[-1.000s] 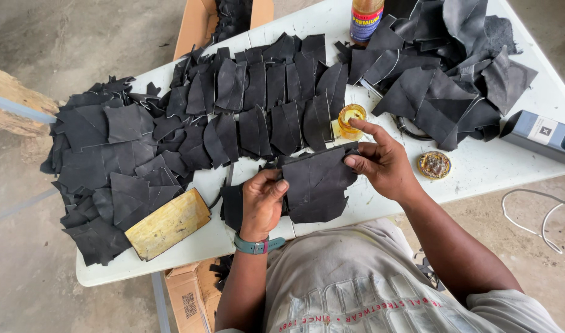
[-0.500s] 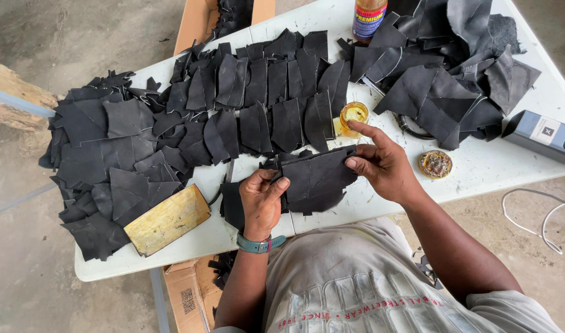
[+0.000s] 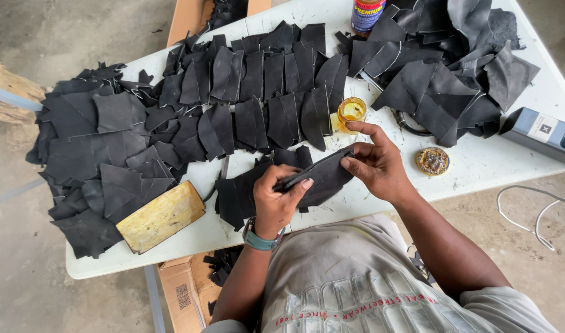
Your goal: The person repeatedly picks up small black fabric pieces from a table, applies a yellow adhesive to the edges using their fingers, and places the treated pieces into a cardboard box. The process is repetitive and involves handling multiple identical items one by one.
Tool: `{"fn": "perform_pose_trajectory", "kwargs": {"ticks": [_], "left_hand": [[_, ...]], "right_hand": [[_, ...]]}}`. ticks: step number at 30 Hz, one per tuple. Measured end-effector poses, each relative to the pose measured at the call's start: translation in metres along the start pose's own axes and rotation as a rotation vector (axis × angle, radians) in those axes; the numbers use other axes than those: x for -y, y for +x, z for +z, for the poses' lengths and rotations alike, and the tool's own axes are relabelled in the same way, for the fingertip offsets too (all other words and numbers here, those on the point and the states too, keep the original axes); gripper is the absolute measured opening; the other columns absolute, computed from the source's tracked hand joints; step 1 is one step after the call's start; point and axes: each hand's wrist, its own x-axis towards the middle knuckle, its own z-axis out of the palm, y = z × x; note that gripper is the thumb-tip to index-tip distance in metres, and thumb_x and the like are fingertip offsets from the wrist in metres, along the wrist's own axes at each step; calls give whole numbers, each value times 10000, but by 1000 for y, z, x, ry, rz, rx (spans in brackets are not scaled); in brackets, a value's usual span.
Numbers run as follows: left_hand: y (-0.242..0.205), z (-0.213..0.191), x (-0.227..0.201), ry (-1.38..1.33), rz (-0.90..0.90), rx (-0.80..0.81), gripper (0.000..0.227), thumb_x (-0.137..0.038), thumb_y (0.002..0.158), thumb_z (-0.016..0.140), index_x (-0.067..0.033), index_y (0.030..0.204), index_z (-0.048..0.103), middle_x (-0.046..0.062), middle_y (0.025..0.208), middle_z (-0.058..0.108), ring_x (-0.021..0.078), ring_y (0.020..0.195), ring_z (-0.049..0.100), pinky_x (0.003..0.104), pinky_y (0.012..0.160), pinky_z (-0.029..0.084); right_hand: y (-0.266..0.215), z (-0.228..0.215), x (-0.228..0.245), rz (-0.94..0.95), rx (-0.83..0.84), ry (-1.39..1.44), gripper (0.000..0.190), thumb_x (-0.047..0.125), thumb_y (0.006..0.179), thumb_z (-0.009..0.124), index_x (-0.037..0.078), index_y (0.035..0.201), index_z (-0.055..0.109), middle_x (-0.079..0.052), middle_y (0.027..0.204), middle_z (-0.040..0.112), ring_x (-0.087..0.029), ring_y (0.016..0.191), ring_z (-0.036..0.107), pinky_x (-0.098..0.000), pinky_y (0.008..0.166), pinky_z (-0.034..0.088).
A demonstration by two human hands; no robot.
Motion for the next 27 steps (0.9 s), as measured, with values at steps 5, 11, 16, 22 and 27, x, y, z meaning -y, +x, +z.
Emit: {"fn": "perform_pose_trajectory", "kwargs": {"ticks": [5, 11, 16, 22, 27], "left_hand": [[-8, 3, -5, 102, 393, -9, 225, 121, 812, 757, 26, 900, 572, 186, 1030, 742, 270, 891, 778, 314, 714, 638], [-9, -8, -8, 217, 542, 20, 269, 161, 770, 778, 29, 894, 579, 193, 1072, 720, 293, 880, 765, 322, 682, 632], [-9, -11, -12, 229, 498, -37, 255, 151, 778, 759, 12, 872, 568, 169, 1041, 727, 293, 874, 775, 328, 680, 635], [-8, -14, -13, 200, 427, -126, 283, 83, 767, 816, -1, 870, 567, 161, 964, 747, 266, 836, 778, 299, 655, 618], [-5, -18, -13, 141, 397, -160, 272, 80, 823, 816, 23, 992, 611, 130, 971, 748, 262, 868, 793, 299, 706, 646]], "right_hand": [[16, -4, 8, -51, 122, -10, 637, 58, 924, 736, 114, 1478, 427, -27, 1144, 746, -110, 1085, 700, -237, 929, 574], [53, -48, 59, -286, -30, -1270, 557, 279, 766, 911, 144, 1281, 745, -135, 1368, 578, -312, 1225, 532, -442, 1019, 501], [89, -46, 50, -163, 191, -1546, 494, 419, 716, 896, 270, 1175, 792, -98, 1366, 564, -331, 1263, 447, -492, 1059, 412], [110, -34, 36, 130, 389, -1652, 565, 475, 656, 909, 376, 1194, 766, -5, 1359, 543, -273, 1311, 410, -433, 1081, 364], [133, -21, 26, 330, 597, -1844, 522, 436, 725, 888, 323, 1222, 775, -1, 1377, 550, -264, 1334, 425, -425, 1085, 371]]}}
